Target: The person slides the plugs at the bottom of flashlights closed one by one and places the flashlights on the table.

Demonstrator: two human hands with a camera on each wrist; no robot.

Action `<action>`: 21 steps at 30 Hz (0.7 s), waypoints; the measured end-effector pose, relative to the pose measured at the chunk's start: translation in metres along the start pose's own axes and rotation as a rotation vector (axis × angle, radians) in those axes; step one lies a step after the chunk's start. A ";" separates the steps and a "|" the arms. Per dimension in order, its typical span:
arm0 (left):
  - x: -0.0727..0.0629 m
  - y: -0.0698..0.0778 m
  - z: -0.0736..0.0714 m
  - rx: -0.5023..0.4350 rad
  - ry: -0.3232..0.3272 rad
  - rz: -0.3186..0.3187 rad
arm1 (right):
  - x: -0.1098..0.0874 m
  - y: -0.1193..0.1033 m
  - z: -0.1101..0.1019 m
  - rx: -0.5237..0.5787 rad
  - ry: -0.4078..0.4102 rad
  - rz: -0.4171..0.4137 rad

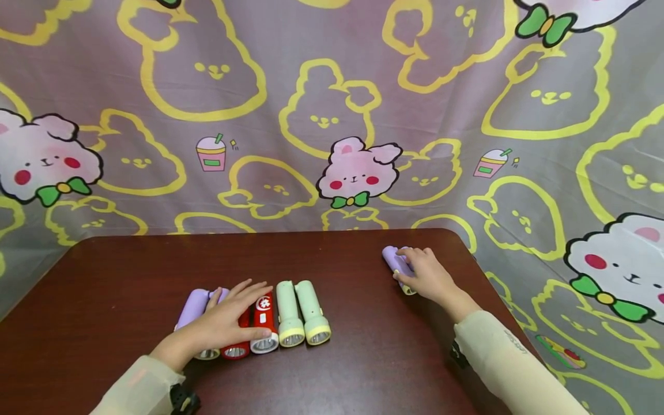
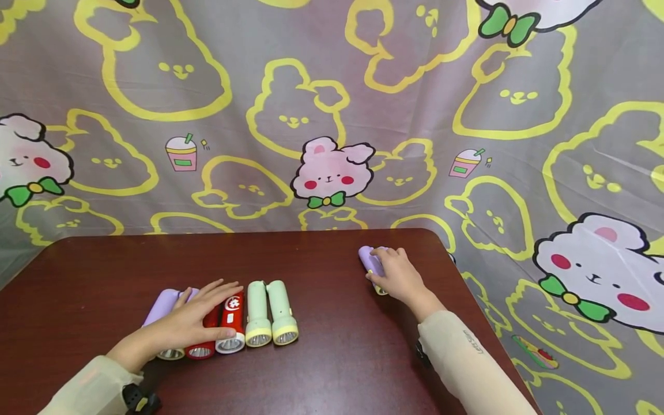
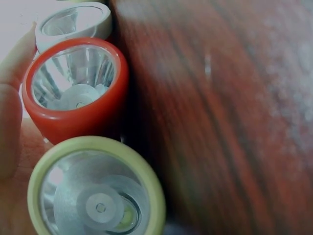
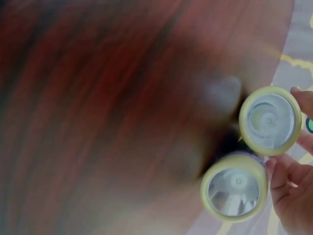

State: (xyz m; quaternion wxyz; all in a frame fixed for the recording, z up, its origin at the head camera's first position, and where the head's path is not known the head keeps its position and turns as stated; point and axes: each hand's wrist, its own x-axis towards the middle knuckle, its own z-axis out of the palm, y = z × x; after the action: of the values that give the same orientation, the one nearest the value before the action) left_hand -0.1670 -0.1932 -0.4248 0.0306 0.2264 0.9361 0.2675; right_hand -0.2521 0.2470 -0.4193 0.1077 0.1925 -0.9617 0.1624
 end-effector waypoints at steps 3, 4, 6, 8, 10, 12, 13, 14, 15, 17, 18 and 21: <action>0.000 0.001 -0.001 0.002 -0.003 -0.002 | 0.003 -0.002 0.003 -0.011 -0.018 0.004; 0.000 0.001 0.000 0.002 -0.003 -0.001 | 0.004 -0.004 0.004 -0.013 -0.029 0.004; 0.000 0.000 0.000 0.001 -0.006 -0.002 | 0.005 -0.007 0.005 -0.010 -0.055 0.008; 0.000 0.001 0.000 0.002 -0.007 -0.001 | 0.007 -0.011 0.004 0.004 -0.077 0.011; 0.000 0.001 -0.001 0.002 -0.005 0.000 | 0.008 -0.014 0.004 0.018 -0.093 0.012; 0.000 0.001 0.000 0.004 -0.003 0.000 | 0.010 -0.016 0.004 0.047 -0.104 0.024; -0.001 0.001 0.000 0.003 -0.001 0.001 | 0.011 -0.016 0.005 0.063 -0.109 0.036; -0.001 0.001 0.000 0.002 0.002 0.003 | 0.012 -0.016 0.005 0.080 -0.115 0.048; -0.001 0.001 0.000 0.001 0.003 0.004 | 0.012 -0.017 0.005 0.095 -0.121 0.066; -0.001 0.001 0.000 0.002 0.004 0.006 | 0.014 -0.018 0.005 0.134 -0.131 0.106; -0.001 0.001 0.000 0.001 0.005 0.007 | 0.014 -0.018 0.006 0.150 -0.135 0.126; -0.001 0.001 0.000 0.006 0.001 0.005 | 0.016 -0.018 0.008 0.174 -0.142 0.162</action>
State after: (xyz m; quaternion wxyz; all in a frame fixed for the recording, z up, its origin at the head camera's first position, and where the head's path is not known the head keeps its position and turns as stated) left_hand -0.1661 -0.1930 -0.4243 0.0288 0.2287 0.9363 0.2650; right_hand -0.2605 0.2229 -0.4171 0.0090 0.1340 -0.9616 0.2393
